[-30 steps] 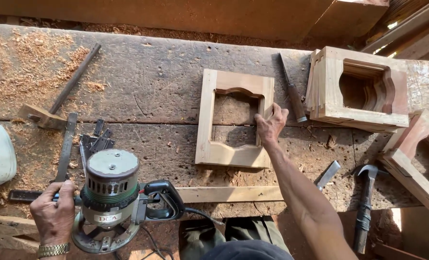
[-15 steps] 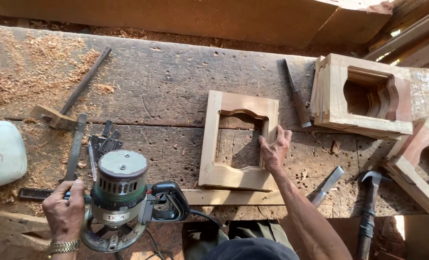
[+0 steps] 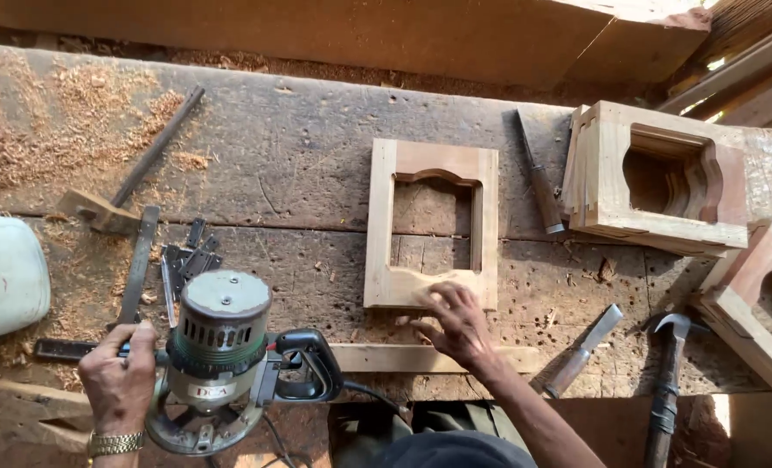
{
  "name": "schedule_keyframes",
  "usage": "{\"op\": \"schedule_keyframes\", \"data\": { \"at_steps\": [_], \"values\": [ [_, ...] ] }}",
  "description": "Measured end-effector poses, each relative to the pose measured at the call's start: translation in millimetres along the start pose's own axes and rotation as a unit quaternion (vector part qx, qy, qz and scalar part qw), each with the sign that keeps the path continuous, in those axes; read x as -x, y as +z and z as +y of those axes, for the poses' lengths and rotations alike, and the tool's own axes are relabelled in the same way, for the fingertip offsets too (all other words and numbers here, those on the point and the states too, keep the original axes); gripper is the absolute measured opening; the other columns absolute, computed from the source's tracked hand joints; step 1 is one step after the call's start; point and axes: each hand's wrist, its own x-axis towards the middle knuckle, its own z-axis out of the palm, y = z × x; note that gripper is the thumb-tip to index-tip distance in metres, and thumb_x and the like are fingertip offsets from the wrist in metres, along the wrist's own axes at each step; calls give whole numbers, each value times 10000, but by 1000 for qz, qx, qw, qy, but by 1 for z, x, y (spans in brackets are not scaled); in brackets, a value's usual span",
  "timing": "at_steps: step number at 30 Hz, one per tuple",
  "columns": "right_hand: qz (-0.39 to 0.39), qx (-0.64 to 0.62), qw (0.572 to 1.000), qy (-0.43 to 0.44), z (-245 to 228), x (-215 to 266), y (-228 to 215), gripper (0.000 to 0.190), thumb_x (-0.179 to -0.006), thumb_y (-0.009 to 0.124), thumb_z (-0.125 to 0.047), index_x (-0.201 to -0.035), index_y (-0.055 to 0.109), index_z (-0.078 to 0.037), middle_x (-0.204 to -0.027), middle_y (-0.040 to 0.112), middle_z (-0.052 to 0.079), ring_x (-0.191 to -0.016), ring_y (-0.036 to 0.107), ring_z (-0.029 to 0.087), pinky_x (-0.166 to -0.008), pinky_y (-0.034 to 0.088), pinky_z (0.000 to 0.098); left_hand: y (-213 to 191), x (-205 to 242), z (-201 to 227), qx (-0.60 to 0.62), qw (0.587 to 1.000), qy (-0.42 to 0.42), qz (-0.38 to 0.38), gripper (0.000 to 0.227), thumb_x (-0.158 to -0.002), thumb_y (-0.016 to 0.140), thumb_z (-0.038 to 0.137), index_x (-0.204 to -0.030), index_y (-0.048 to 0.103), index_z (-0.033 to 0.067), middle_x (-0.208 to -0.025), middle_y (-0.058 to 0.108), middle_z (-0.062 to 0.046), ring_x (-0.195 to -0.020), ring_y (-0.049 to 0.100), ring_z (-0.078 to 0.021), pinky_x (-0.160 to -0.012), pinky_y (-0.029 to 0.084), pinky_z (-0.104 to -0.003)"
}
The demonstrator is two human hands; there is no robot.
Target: Use a handheld power router to shape and trim the inner decorative edges of wooden cabinet frames.
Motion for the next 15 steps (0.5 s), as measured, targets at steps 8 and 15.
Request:
{"op": "schedule_keyframes", "data": {
  "at_steps": [8, 15],
  "values": [
    [-102, -81, 987, -94, -45, 40, -19, 437, -913, 681, -308, -1290, 602, -101, -1301, 646, 92, -1213, 530, 304, -1020, 476, 469, -9, 12, 20, -45, 999, 13, 4, 251, -1046, 615, 152, -943, 752, -30, -730, 675, -140, -554, 501, -239, -515, 381, -349],
    [-212, -20, 964, -157, 44, 69, -38, 707, -982, 629, -417, -1582, 291, -256, -1284, 710, 130, -1133, 691, 320, -845, 661, 430, -4, -2, 10, -22, 1000, 15, -8, 284, -1087, 598, 190, -963, 738, -24, -664, 639, -125, -476, 456, -198, -413, 311, -329]
  ]
}}
